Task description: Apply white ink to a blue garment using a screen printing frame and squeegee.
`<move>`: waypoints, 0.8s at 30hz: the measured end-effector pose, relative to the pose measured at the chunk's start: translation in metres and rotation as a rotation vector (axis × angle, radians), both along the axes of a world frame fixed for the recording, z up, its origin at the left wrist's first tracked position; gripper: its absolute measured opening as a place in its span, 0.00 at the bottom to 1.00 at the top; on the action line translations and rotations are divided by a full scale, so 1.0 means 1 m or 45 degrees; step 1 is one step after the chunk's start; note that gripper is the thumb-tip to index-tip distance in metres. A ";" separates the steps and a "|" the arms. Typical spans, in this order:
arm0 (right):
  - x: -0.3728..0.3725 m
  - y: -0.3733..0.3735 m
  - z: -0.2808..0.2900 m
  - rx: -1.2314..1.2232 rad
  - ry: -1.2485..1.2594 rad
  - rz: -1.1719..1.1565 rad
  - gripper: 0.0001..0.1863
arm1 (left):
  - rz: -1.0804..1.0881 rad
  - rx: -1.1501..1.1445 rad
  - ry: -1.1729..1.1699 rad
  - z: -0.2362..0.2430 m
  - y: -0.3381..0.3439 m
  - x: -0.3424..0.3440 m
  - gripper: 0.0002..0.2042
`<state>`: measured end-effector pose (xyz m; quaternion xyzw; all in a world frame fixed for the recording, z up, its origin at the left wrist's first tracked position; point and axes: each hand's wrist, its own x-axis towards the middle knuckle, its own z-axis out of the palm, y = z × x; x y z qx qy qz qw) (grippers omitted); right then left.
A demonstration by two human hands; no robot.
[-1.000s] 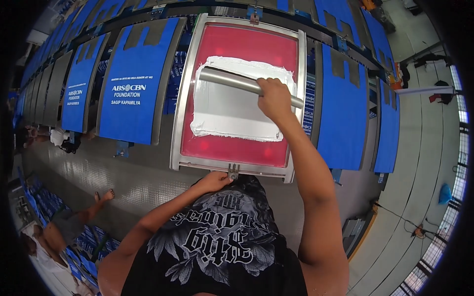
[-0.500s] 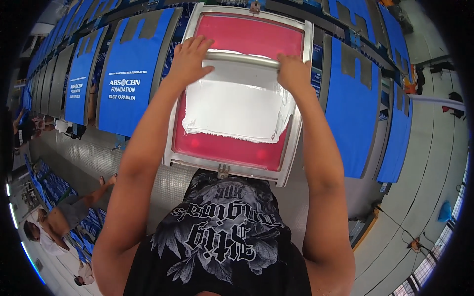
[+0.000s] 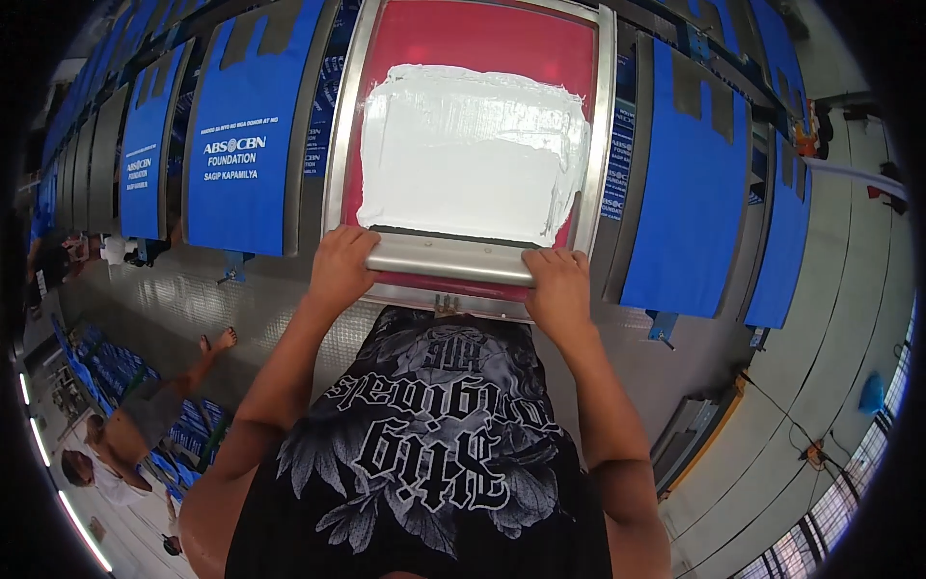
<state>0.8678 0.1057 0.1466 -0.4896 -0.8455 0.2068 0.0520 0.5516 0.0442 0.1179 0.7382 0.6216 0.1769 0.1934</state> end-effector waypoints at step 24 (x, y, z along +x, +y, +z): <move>-0.001 0.062 0.005 -0.104 -0.354 0.026 0.22 | -0.035 -0.093 0.126 0.003 0.067 -0.016 0.13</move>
